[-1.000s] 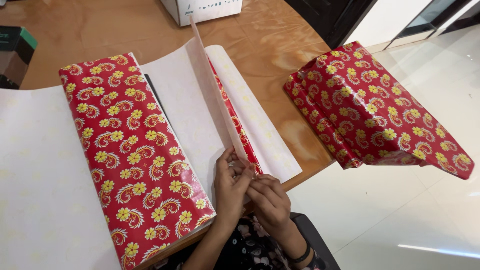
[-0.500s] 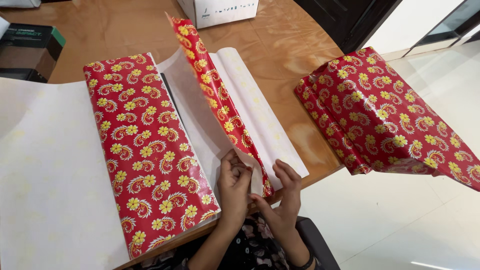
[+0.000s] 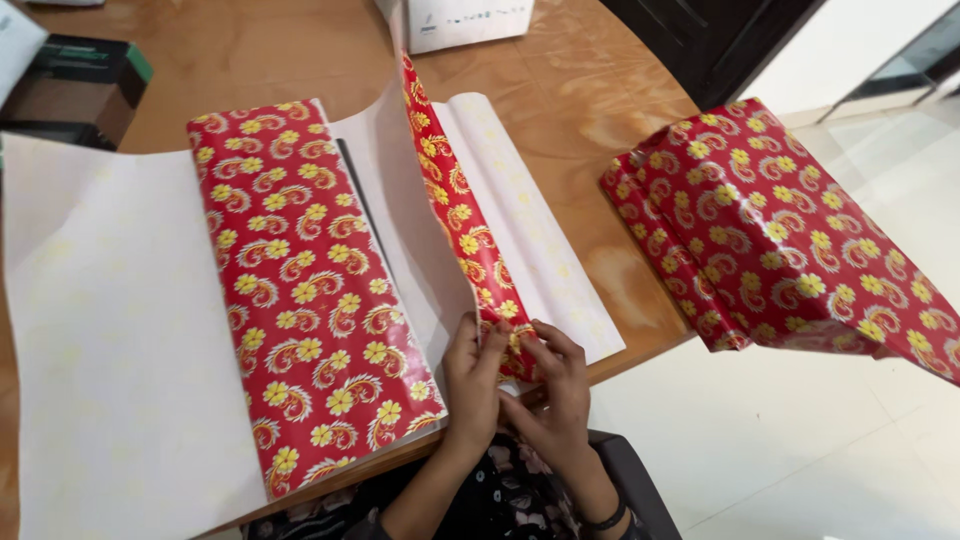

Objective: The person wraps two rectangular boxes with red floral wrapping paper on a wooden table. They fold the paper around each box, tuck the ends, and smooth the surface. The first box is completed and set aside; the second is wrapped similarly but not fully finished in the clip.

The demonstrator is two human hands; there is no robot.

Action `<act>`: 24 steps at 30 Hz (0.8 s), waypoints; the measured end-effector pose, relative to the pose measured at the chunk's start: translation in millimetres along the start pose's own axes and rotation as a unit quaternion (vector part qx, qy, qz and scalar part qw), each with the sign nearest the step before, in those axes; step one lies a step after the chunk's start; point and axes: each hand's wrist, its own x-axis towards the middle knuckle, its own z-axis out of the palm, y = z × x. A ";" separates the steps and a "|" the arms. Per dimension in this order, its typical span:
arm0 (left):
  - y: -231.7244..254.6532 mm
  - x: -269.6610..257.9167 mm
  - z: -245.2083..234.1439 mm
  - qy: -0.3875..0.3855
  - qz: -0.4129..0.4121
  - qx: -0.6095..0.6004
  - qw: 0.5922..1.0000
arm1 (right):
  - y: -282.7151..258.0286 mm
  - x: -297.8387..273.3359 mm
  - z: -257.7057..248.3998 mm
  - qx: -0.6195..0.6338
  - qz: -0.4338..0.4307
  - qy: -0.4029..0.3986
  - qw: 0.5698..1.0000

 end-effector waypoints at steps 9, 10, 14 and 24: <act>31.9 -16.7 14.1 -0.020 0.052 0.296 0.954 | 13.3 -3.7 -4.4 0.207 0.171 -0.034 0.963; 41.4 -20.8 15.7 -0.051 0.071 0.364 0.927 | 15.2 -4.9 -4.3 0.245 0.183 -0.020 0.952; 90.0 -45.9 15.3 -0.193 0.117 0.542 0.810 | 19.7 -3.1 -5.7 0.230 0.129 -0.010 0.964; 188.7 14.9 -99.2 0.000 0.131 0.716 0.686 | 16.9 17.5 -8.2 0.257 0.223 0.026 0.940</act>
